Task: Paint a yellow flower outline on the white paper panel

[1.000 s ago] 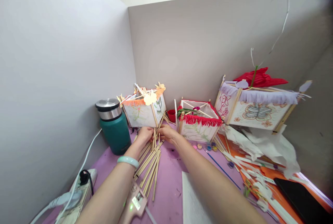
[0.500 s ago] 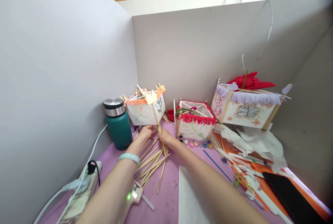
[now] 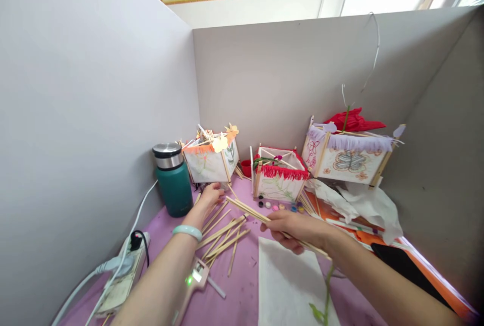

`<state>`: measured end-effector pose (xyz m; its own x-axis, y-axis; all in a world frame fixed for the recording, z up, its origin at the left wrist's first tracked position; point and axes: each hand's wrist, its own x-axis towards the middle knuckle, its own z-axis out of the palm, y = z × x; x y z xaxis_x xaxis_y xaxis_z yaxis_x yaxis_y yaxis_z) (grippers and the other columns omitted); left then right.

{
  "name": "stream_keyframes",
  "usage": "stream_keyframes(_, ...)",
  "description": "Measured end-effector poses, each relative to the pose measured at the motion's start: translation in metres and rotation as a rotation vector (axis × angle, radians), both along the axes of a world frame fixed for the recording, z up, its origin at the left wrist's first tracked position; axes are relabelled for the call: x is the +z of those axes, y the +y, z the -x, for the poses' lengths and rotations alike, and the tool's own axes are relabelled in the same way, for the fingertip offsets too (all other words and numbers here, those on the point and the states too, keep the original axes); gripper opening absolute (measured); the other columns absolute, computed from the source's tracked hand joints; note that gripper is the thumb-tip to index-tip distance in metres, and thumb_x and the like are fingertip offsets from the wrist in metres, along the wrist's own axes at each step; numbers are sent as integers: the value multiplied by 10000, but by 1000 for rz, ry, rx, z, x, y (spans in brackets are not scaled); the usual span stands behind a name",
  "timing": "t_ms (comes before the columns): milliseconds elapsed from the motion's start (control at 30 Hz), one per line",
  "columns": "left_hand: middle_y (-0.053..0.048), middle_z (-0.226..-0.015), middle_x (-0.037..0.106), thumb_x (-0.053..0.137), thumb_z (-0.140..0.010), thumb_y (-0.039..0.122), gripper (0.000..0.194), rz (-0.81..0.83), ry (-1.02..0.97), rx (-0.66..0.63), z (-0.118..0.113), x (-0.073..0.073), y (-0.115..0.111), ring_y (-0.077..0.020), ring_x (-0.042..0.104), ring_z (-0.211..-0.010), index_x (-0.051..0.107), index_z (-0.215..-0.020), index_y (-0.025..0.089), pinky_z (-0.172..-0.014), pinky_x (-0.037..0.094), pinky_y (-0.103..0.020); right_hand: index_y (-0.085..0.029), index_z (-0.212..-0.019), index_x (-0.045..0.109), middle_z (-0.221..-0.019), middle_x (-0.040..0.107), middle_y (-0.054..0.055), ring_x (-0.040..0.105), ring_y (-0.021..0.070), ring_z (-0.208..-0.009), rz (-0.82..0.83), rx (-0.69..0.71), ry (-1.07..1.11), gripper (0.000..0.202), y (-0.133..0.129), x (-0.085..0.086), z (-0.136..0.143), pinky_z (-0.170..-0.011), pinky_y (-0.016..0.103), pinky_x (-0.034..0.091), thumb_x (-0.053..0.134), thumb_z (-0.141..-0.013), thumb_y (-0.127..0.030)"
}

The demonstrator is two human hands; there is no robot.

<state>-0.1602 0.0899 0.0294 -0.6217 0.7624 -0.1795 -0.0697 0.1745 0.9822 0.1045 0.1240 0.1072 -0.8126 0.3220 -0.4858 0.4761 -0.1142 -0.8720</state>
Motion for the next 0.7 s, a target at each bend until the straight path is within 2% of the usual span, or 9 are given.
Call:
stream_keyframes(33, -70, -827, 626, 616, -706, 97, 275, 9, -1, 5, 1, 0, -1, -111, 594, -642, 565, -976, 105, -566, 477, -212, -185, -911, 521, -577, 410, -74, 286, 34, -349, 22, 6, 84, 170, 0, 11, -8, -313, 166, 202, 529, -823, -330)
stream_keyframes(100, -54, -745, 610, 616, -734, 133, 237, 35, 4, 10, 1, -1, -3, -118, 598, -616, 559, -961, 98, -553, 480, -221, -201, -926, 497, -555, 357, -94, 275, 32, -362, -1, -98, 392, 210, 4, 35, -6, -336, 164, 216, 540, -834, -384)
stream_keyframes(167, -45, -707, 601, 583, -772, 145, 199, 69, 26, 0, 0, -1, -4, -118, 604, -605, 554, -962, 94, -548, 483, -222, -212, -874, 472, -594, 369, -90, 308, 34, -403, -68, -271, 742, 205, 15, 61, 20, -377, 169, 277, 566, -825, -389)
stream_keyframes(267, -40, -696, 605, 505, -821, 133, 188, 136, 106, -19, -2, -3, -5, -112, 611, -605, 544, -1000, 93, -565, 492, -219, -201, -792, 450, -631, 434, -71, 432, 59, -505, -218, -388, 1004, 144, 46, 95, 92, -495, 198, 402, 546, -829, -301)
stream_keyframes(400, -47, -660, 615, 507, -838, 265, 186, 256, 327, -33, -3, -7, -5, -157, 626, -625, 591, -912, 117, -575, 492, -254, -212, -789, 418, -649, 483, -66, 473, 60, -556, -448, -590, 1166, 82, 97, 125, 199, -577, 189, 426, 422, -870, -223)
stream_keyframes(467, -67, -693, 640, 610, -759, 344, 213, 310, 473, -47, -3, -9, -1, -207, 643, -724, 618, -793, 135, -652, 496, -288, -216, -806, 417, -678, 497, -60, 501, 59, -604, -578, -632, 1176, 80, 116, 130, 242, -629, 186, 439, 397, -881, -235)
stream_keyframes(533, -104, -814, 672, 696, -658, 321, 218, 362, 605, -50, -5, -11, 5, -263, 634, -873, 630, -759, 139, -764, 483, -326, -225, -835, 408, -706, 508, -58, 523, 60, -644, -635, -646, 1138, 82, 129, 127, 273, -679, 193, 452, 366, -895, -262)
stream_keyframes(633, -139, -960, 676, 681, -620, 178, 212, 443, 715, -84, -10, -11, 14, -278, 605, -1004, 645, -824, 133, -848, 458, -324, -228, -854, 403, -725, 532, -52, 548, 66, -677, -643, -618, 1058, 86, 139, 108, 302, -717, 211, 467, 352, -900, -280)
stream_keyframes(700, -140, -942, 686, 633, -640, 131, 207, 499, 717, -137, -13, -9, 17, -256, 631, -960, 648, -847, 129, -802, 482, -299, -222, -840, 415, -700, 553, -50, 561, 76, -658, -655, -566, 954, 74, 144, 91, 310, -704, 228, 482, 384, -885, -272)
